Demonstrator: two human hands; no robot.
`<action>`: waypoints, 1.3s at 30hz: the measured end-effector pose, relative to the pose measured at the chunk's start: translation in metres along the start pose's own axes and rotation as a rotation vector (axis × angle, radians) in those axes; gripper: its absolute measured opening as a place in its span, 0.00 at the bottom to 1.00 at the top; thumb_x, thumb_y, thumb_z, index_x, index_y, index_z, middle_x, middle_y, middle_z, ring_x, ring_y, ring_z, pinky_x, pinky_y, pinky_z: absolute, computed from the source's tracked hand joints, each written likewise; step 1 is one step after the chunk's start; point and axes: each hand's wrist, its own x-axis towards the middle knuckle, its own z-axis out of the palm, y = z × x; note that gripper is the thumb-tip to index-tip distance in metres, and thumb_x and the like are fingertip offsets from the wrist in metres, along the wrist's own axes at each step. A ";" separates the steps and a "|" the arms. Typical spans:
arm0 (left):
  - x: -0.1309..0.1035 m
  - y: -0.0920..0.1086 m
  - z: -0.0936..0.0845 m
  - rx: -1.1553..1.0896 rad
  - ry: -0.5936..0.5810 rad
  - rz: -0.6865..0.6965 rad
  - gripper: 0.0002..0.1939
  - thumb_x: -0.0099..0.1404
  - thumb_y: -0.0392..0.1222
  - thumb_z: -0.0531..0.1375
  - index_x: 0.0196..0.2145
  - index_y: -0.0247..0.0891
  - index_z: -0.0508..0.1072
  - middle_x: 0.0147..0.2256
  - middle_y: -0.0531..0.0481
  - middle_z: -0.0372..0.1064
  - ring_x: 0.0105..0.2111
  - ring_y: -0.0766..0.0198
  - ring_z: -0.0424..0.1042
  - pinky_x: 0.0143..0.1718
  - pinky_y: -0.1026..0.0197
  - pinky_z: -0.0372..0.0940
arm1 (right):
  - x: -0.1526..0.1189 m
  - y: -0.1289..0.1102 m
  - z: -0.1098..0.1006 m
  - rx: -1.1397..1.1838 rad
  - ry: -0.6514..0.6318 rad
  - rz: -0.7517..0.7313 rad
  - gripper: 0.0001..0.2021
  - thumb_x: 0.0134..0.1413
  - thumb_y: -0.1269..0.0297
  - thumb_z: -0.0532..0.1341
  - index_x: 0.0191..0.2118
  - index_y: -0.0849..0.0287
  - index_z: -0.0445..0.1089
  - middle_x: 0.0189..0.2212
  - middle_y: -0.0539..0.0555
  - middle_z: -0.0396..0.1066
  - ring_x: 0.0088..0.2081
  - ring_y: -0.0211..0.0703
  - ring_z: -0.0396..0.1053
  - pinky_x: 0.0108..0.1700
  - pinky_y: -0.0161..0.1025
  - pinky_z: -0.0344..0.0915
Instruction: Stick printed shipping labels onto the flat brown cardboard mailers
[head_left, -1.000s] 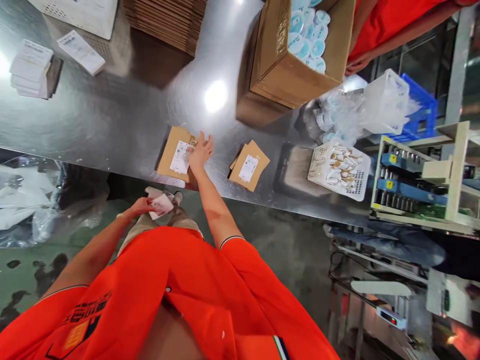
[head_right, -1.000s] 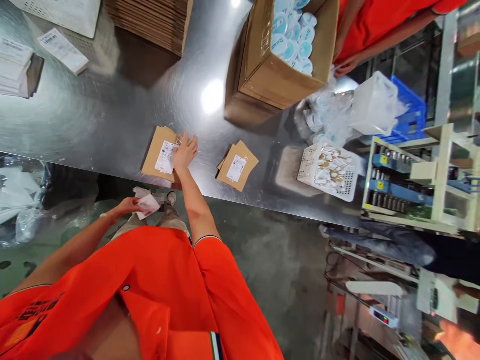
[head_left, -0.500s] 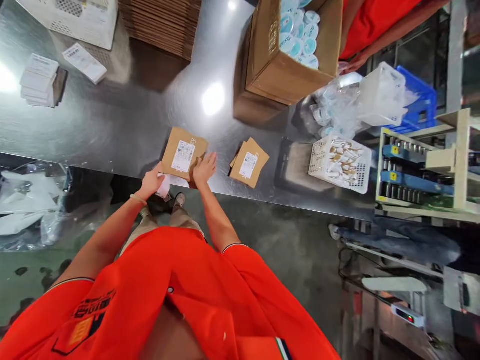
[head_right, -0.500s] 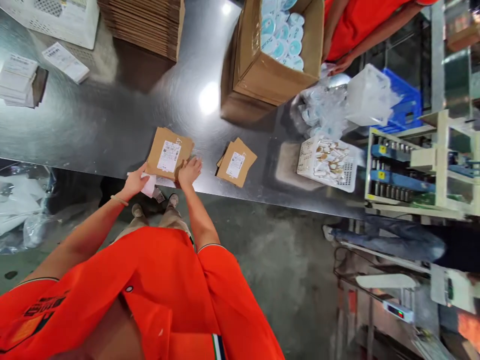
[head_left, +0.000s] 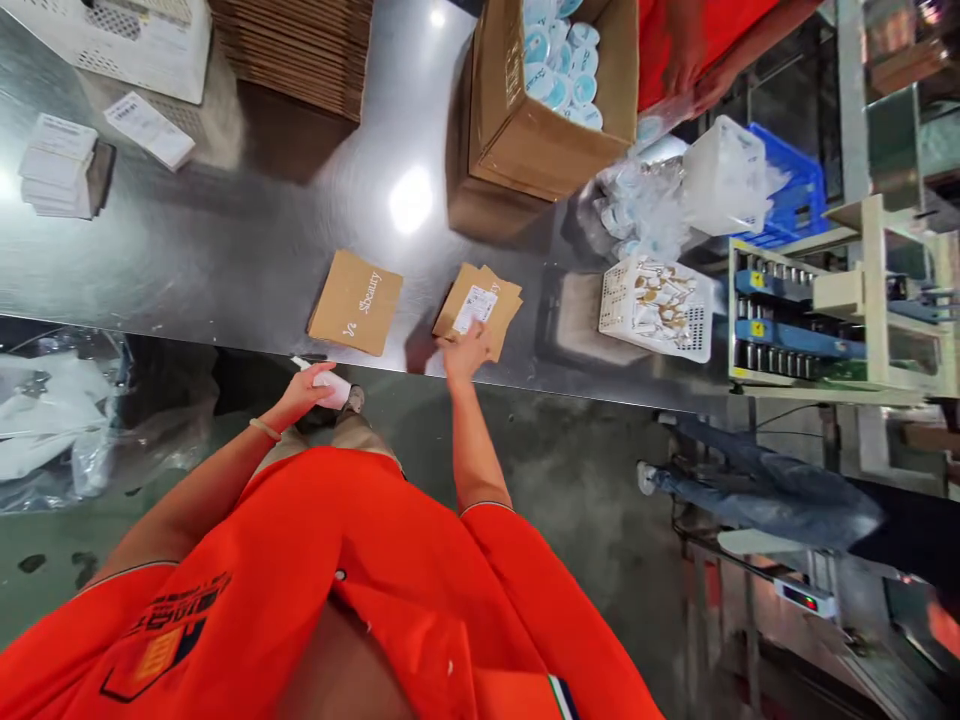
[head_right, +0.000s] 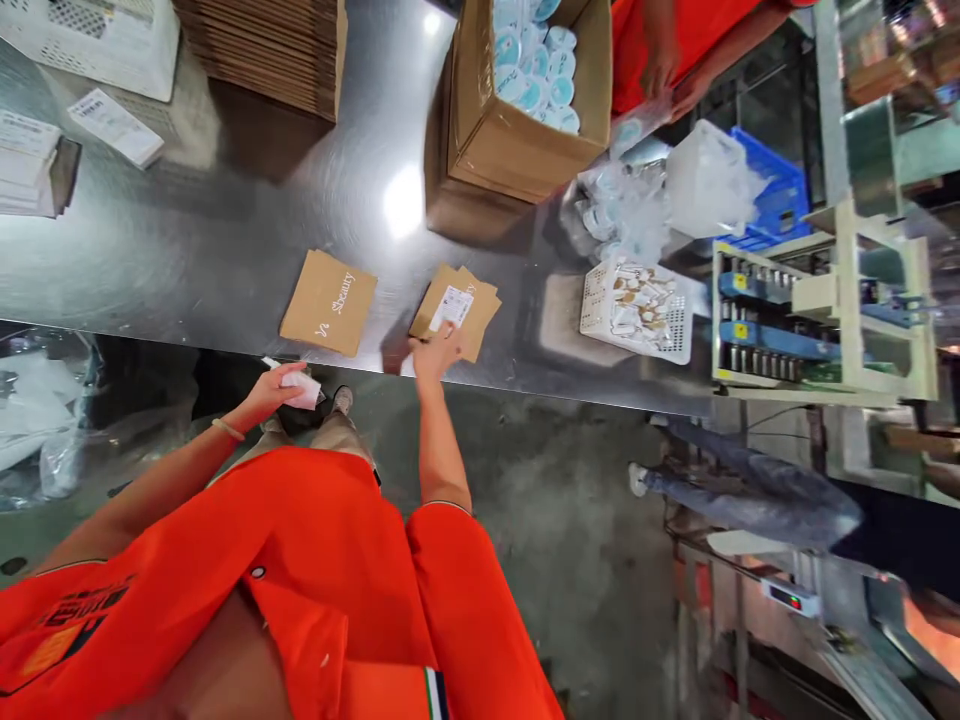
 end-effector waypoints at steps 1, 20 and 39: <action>-0.003 0.001 0.001 -0.068 0.006 -0.019 0.41 0.42 0.53 0.83 0.54 0.34 0.85 0.40 0.42 0.84 0.44 0.45 0.83 0.50 0.47 0.79 | -0.020 -0.011 0.016 0.095 -0.174 -0.028 0.09 0.55 0.66 0.78 0.41 0.60 0.83 0.47 0.68 0.83 0.54 0.60 0.78 0.52 0.50 0.75; -0.031 0.005 -0.001 -0.291 0.017 0.002 0.55 0.51 0.48 0.84 0.73 0.37 0.74 0.49 0.41 0.87 0.49 0.48 0.87 0.56 0.52 0.79 | -0.105 -0.091 0.119 0.700 -0.630 0.333 0.10 0.45 0.64 0.74 0.30 0.55 0.72 0.25 0.44 0.72 0.29 0.38 0.67 0.35 0.34 0.67; -0.114 0.096 0.008 0.222 0.241 0.339 0.30 0.60 0.56 0.80 0.57 0.39 0.90 0.48 0.42 0.88 0.46 0.46 0.86 0.52 0.48 0.81 | -0.127 -0.110 0.017 0.765 -0.588 -0.196 0.15 0.54 0.49 0.81 0.43 0.49 0.89 0.29 0.48 0.77 0.33 0.42 0.72 0.41 0.40 0.72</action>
